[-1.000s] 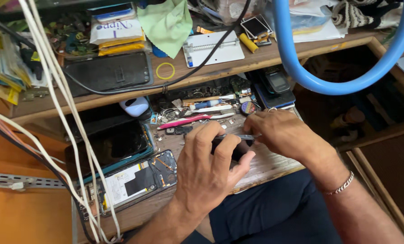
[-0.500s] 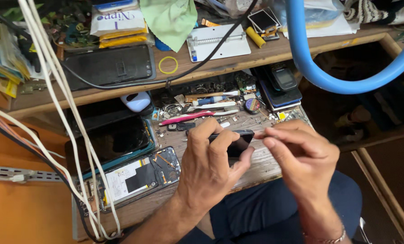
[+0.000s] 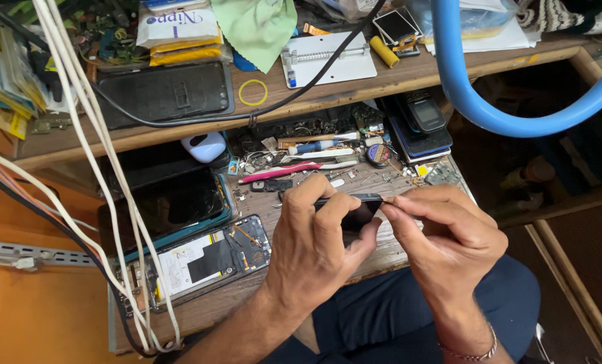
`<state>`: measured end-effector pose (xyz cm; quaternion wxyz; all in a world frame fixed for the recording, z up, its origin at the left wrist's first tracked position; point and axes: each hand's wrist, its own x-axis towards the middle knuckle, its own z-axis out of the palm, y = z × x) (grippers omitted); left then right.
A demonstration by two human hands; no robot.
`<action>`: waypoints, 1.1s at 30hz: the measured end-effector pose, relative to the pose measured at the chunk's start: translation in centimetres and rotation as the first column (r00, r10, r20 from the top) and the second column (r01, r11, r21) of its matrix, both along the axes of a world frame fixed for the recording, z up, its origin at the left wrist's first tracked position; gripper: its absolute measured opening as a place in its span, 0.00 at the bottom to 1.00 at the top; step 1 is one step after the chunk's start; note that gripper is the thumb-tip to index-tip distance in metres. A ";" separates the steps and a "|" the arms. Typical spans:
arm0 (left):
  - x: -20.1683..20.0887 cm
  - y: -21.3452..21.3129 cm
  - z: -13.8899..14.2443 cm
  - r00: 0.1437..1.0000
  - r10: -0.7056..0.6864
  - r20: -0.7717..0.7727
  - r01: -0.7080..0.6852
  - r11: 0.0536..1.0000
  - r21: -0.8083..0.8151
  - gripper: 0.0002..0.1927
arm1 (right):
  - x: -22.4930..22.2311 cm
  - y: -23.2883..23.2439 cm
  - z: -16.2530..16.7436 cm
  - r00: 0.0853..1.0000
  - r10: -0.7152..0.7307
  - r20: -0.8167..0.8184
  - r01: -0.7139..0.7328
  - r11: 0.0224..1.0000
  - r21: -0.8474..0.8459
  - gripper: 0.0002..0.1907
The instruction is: The person disassembles a smartphone, removes the screen and internal components, and uses tweezers to clean adhesive residue from the phone frame. They handle the screen, battery, and frame while working at a cluttered electronics repair bench.
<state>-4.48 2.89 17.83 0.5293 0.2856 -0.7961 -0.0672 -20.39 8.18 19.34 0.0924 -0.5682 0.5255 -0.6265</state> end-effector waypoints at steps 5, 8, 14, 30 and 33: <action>0.0 -0.1 -0.2 1.000 -0.009 -0.004 0.009 1.000 0.004 0.38 | -0.1 0.0 -0.1 1.000 -0.015 -0.020 0.015 1.000 -0.001 0.10; 0.0 -0.2 -0.2 1.000 -0.013 -0.003 0.013 1.000 -0.001 0.38 | -0.1 -0.1 0.2 0.999 0.004 -0.049 -0.005 1.000 -0.025 0.10; 0.1 -0.1 -0.1 1.000 -0.012 0.009 0.012 1.000 0.002 0.38 | -0.4 -0.3 1.8 0.985 0.007 -0.173 -0.008 1.000 -0.010 0.10; 0.0 -0.1 0.2 0.999 -0.031 0.007 0.032 0.999 -0.014 0.38 | -2.9 -1.2 4.0 0.915 0.308 -0.260 -0.303 0.951 0.060 0.12; 0.0 0.1 0.9 1.000 -0.026 -0.002 0.026 1.000 -0.004 0.37 | -3.0 -1.1 4.0 0.916 0.285 -0.283 -0.277 0.958 0.071 0.12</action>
